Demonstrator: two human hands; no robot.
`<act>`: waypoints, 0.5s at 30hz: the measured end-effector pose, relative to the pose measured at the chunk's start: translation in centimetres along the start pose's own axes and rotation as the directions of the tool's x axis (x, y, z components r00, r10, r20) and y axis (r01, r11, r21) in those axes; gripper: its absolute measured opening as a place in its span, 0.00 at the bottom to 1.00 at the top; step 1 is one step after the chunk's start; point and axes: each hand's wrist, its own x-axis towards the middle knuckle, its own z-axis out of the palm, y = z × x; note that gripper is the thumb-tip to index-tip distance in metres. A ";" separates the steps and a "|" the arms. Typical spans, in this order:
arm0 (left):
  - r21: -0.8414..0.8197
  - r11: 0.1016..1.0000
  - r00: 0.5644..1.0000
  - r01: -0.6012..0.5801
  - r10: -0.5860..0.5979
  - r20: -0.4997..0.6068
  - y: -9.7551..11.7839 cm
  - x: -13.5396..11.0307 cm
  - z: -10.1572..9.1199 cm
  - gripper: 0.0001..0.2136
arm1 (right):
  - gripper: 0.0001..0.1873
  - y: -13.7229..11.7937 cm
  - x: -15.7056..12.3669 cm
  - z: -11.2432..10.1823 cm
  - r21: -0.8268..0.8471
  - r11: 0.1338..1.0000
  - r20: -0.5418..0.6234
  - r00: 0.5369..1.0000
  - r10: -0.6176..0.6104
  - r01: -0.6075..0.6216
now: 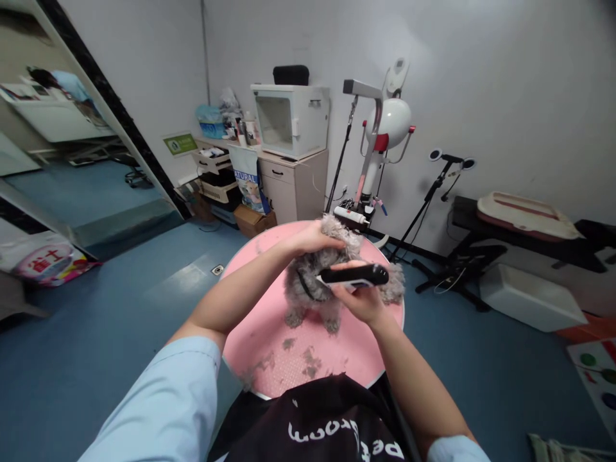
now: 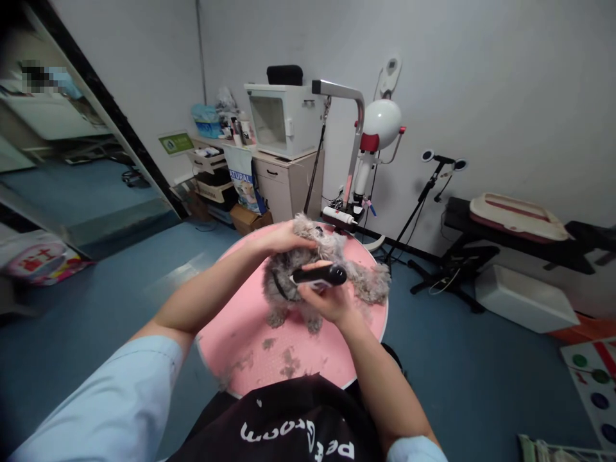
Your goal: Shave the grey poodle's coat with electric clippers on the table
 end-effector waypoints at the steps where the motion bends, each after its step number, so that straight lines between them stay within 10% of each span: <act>1: 0.013 1.000 1.000 0.012 -0.012 -0.007 0.0 0.0 -0.1 0.19 | 0.16 0.2 -0.2 0.1 -0.001 1.000 0.034 0.999 -0.016 0.017; 6: -0.047 0.997 0.998 0.060 -0.059 0.011 -0.4 0.3 -0.5 0.20 | 0.13 0.6 -0.2 0.6 0.033 0.999 -0.170 0.985 -0.030 0.036; 11: -0.114 0.990 0.996 0.080 -0.074 0.052 -0.9 0.5 -0.9 0.23 | 0.15 0.3 -0.8 1.8 0.101 0.994 0.109 0.994 0.026 -0.037; 15: -0.108 0.992 0.996 0.070 -0.064 0.056 -1.6 0.3 -1.0 0.23 | 0.17 1.7 -2.1 2.9 0.340 0.935 -0.168 0.972 0.166 -0.101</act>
